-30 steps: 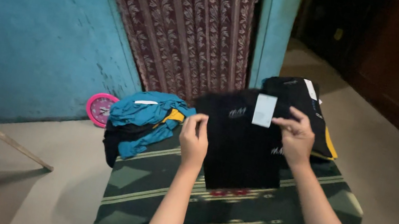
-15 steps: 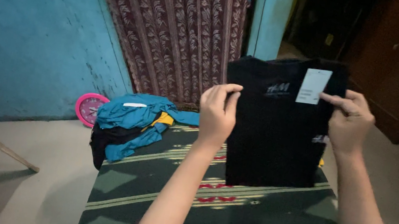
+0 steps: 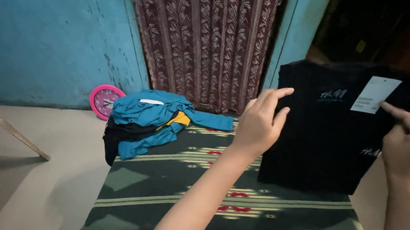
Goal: Folding and stacking t-shirts on a mat
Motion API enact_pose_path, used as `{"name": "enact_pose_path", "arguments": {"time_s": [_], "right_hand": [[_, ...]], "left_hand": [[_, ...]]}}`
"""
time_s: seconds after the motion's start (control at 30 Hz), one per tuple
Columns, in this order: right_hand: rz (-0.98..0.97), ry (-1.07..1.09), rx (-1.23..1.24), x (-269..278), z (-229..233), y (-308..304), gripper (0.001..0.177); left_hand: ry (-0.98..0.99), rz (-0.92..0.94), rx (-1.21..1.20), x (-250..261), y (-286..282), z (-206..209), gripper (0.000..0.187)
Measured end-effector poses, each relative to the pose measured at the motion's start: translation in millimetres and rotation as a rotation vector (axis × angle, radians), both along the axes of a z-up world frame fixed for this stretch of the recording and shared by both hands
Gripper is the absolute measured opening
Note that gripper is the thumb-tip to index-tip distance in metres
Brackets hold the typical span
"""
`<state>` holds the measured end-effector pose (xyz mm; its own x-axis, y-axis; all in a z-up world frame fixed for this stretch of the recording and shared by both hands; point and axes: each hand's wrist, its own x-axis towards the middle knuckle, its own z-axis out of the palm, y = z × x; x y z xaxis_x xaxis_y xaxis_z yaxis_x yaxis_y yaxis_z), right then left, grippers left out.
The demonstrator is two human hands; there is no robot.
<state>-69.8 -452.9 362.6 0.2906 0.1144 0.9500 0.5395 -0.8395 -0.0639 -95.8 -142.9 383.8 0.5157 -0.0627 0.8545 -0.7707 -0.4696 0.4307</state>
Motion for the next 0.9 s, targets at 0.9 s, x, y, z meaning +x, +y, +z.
{"name": "enact_pose_path", "arguments": {"time_s": [0.9], "right_hand": [[-0.173,0.083,0.021,188,-54,-39,0.034]], "left_hand": [[0.162,-0.085,0.020,231,-71,-104,0.056]]}}
